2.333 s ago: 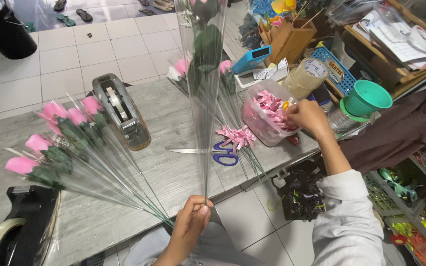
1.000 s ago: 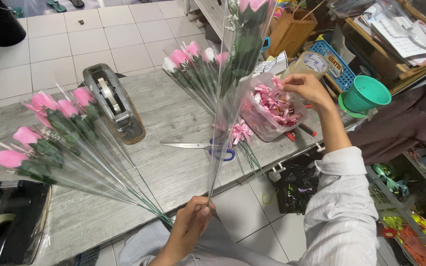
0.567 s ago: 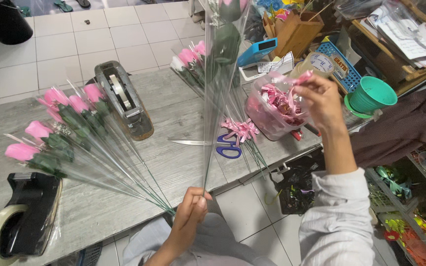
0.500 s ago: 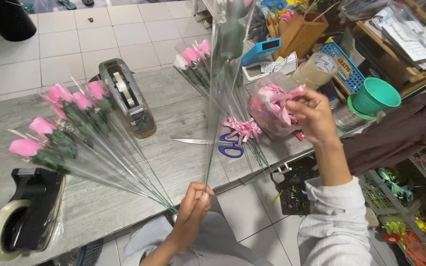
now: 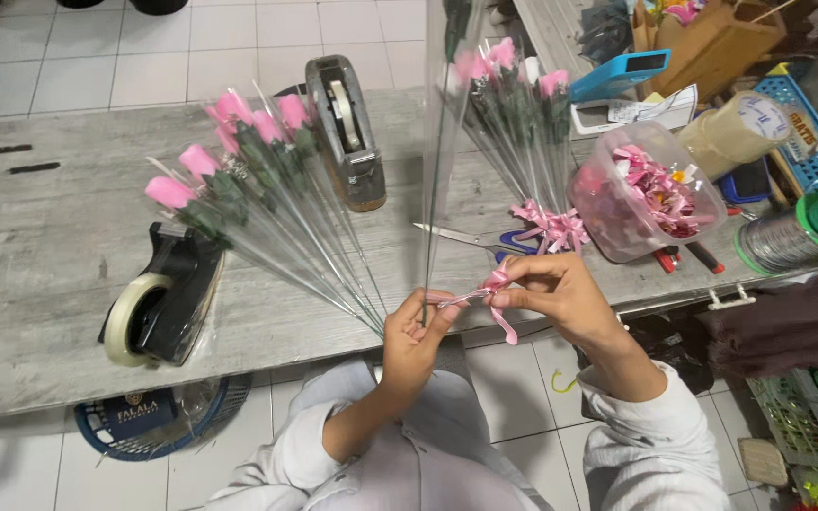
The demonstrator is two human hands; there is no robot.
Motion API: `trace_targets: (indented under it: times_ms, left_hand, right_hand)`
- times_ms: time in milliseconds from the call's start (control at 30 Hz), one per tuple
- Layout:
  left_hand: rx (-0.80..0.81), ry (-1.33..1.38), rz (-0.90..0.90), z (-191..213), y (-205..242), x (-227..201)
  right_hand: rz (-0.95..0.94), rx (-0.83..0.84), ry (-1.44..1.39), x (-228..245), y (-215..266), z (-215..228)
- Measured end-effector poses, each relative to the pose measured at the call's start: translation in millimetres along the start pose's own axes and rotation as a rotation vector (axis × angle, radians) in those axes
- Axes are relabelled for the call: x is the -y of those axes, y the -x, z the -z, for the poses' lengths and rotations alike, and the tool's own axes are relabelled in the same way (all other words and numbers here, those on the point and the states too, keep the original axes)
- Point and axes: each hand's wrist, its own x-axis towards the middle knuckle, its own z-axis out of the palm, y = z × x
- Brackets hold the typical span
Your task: The person wraps individual pink artificial flowers in clear plastic and ties a pink ribbon around the stems. They repeat this process for several flowers, placing the finished bouquets on the table.
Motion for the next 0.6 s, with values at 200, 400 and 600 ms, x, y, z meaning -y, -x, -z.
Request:
trace_targets:
  times_ms: [200,400,600]
  left_hand:
    - [-0.066,0.019,0.008,10.4,2.5,-19.8]
    - [-0.047,0.159,0.065,16.6,7.2,-11.7]
    - [0.013,0.148,0.085,19.9,3.0,-18.9]
  right_hand:
    - [0.044,0.149,0.022,10.4,-4.6,-20.1]
    - [0.301,0.366,0.216,29.5,-6.3,-35.9]
    - [0.487,0.364,0.389,33.1,-5.9,-37.4]
